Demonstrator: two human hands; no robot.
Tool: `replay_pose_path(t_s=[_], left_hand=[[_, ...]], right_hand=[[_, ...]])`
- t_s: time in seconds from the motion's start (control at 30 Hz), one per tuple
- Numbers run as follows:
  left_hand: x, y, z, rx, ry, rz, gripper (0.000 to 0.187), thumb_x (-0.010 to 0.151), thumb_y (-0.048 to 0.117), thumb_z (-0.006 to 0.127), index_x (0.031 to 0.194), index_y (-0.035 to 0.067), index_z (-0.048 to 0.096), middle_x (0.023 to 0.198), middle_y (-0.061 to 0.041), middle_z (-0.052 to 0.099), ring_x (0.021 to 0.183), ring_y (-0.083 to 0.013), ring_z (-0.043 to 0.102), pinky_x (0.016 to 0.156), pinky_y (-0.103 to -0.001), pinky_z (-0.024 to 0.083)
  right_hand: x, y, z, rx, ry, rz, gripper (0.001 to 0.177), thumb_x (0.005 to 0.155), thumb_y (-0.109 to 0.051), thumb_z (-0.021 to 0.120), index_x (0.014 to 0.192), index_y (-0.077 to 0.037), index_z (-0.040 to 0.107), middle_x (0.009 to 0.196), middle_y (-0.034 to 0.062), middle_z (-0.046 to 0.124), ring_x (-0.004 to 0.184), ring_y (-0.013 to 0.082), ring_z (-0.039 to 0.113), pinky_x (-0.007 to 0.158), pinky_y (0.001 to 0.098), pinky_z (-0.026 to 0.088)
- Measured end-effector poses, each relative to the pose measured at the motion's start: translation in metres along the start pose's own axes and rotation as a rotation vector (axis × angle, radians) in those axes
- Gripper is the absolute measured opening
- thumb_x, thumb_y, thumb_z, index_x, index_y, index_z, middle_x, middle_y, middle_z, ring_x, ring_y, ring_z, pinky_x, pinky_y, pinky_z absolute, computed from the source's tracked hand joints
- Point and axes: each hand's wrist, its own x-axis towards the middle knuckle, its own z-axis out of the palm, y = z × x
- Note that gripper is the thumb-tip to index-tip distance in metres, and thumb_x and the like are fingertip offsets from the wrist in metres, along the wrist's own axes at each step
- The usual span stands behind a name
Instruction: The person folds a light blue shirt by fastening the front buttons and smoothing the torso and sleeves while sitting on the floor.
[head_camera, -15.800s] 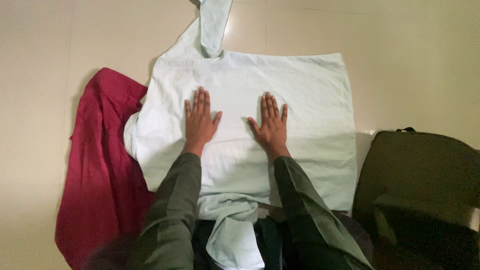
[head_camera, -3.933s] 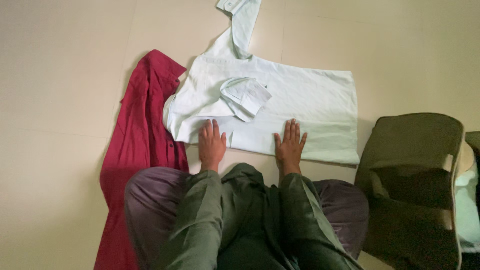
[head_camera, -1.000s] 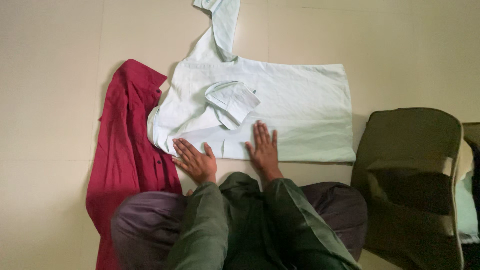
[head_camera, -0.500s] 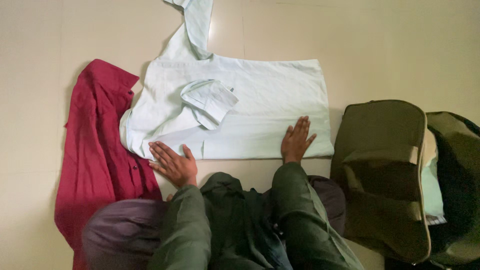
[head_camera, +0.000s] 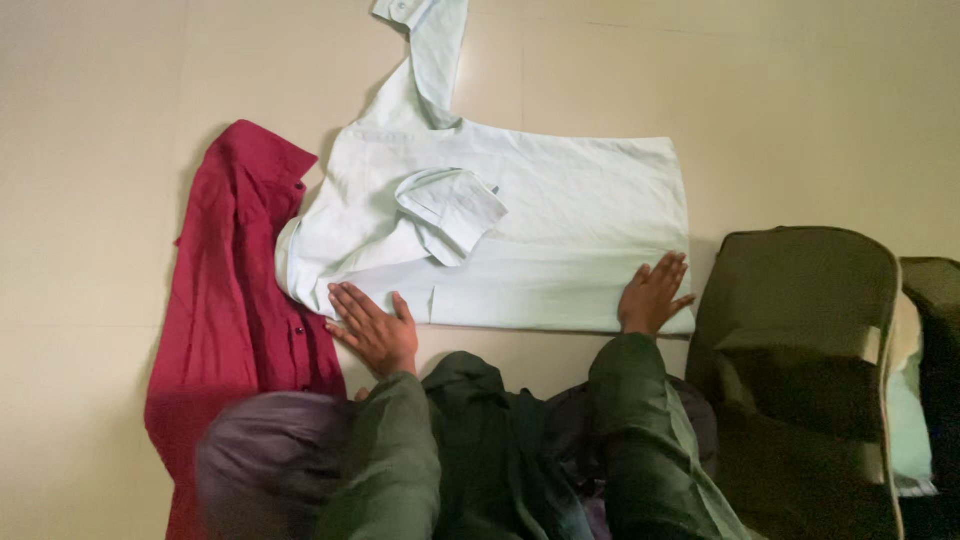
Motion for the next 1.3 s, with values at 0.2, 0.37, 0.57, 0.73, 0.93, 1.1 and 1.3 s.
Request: replay_pose_path(t_s=[0.2, 0.37, 0.57, 0.73, 0.93, 1.1, 1.3], left_hand=[[0.001, 0.003, -0.004, 0.03, 0.022, -0.008, 0.084, 0.102, 0.053, 0.042, 0.161, -0.004, 0.026, 0.171, -0.019, 0.019, 0.159, -0.0293, 0.018, 0.126, -0.057, 0.011], [0.001, 0.003, -0.005, 0.031, 0.035, -0.009, 0.082, 0.103, 0.053, 0.041, 0.161, -0.004, 0.028, 0.171, -0.019, 0.02, 0.159, -0.0289, 0.018, 0.127, -0.057, 0.011], [0.003, 0.001, -0.004, 0.045, 0.0, -0.018, 0.083, 0.101, 0.052, 0.042, 0.16, -0.003, 0.026, 0.17, -0.019, 0.02, 0.159, -0.0289, 0.017, 0.126, -0.058, 0.011], [0.003, 0.001, -0.005, 0.023, -0.011, -0.019, 0.084, 0.099, 0.051, 0.044, 0.161, -0.003, 0.024, 0.17, -0.02, 0.019, 0.158, -0.0298, 0.017, 0.125, -0.058, 0.01], [0.002, 0.004, -0.014, 0.014, -0.002, -0.014, 0.082, 0.101, 0.051, 0.044, 0.16, -0.002, 0.025, 0.17, -0.019, 0.02, 0.159, -0.0311, 0.017, 0.126, -0.058, 0.012], [0.004, 0.005, -0.018, 0.048, -0.001, -0.009, 0.082, 0.101, 0.051, 0.044, 0.16, -0.003, 0.027, 0.169, -0.02, 0.022, 0.158, -0.0301, 0.018, 0.126, -0.058, 0.014], [0.004, 0.004, -0.013, 0.024, 0.008, -0.011, 0.083, 0.1, 0.051, 0.045, 0.16, -0.003, 0.027, 0.17, -0.019, 0.023, 0.158, -0.0293, 0.019, 0.126, -0.057, 0.012]], right_hand=[[-0.004, -0.051, 0.008, 0.323, 0.267, -0.239, 0.046, 0.108, -0.022, 0.054, 0.149, -0.003, 0.046, 0.161, 0.0226, 0.033, 0.148, 0.0393, 0.029, 0.119, 0.0558, 0.025], [-0.067, -0.149, 0.014, 0.409, 0.262, -0.794, 0.027, 0.093, -0.013, 0.077, 0.116, -0.006, 0.065, 0.126, 0.0182, 0.06, 0.117, 0.0375, 0.057, 0.101, 0.0468, 0.047], [-0.14, -0.228, 0.035, 0.326, 0.192, -0.808, 0.059, 0.071, -0.032, 0.087, 0.118, -0.007, 0.062, 0.122, 0.0142, 0.054, 0.115, 0.0344, 0.052, 0.1, 0.0531, 0.038], [-0.13, -0.235, 0.052, 0.242, 0.21, -0.725, 0.03, 0.08, -0.024, 0.083, 0.103, -0.015, 0.066, 0.122, 0.0086, 0.057, 0.117, 0.0294, 0.052, 0.102, 0.0507, 0.036], [-0.135, -0.271, -0.026, 0.489, 0.269, -0.874, 0.021, 0.089, -0.009, 0.073, 0.107, -0.008, 0.062, 0.117, 0.0099, 0.063, 0.1, 0.0322, 0.06, 0.089, 0.0447, 0.046], [-0.151, -0.276, -0.13, 0.871, 0.342, -1.022, 0.012, 0.103, 0.0, 0.061, 0.113, -0.003, 0.057, 0.112, 0.0139, 0.065, 0.095, 0.0297, 0.068, 0.081, 0.038, 0.055], [-0.109, -0.177, -0.175, 1.21, 0.279, -0.585, 0.008, 0.112, -0.013, 0.061, 0.114, -0.007, 0.057, 0.102, 0.0069, 0.062, 0.082, 0.011, 0.059, 0.064, 0.0261, 0.054]])
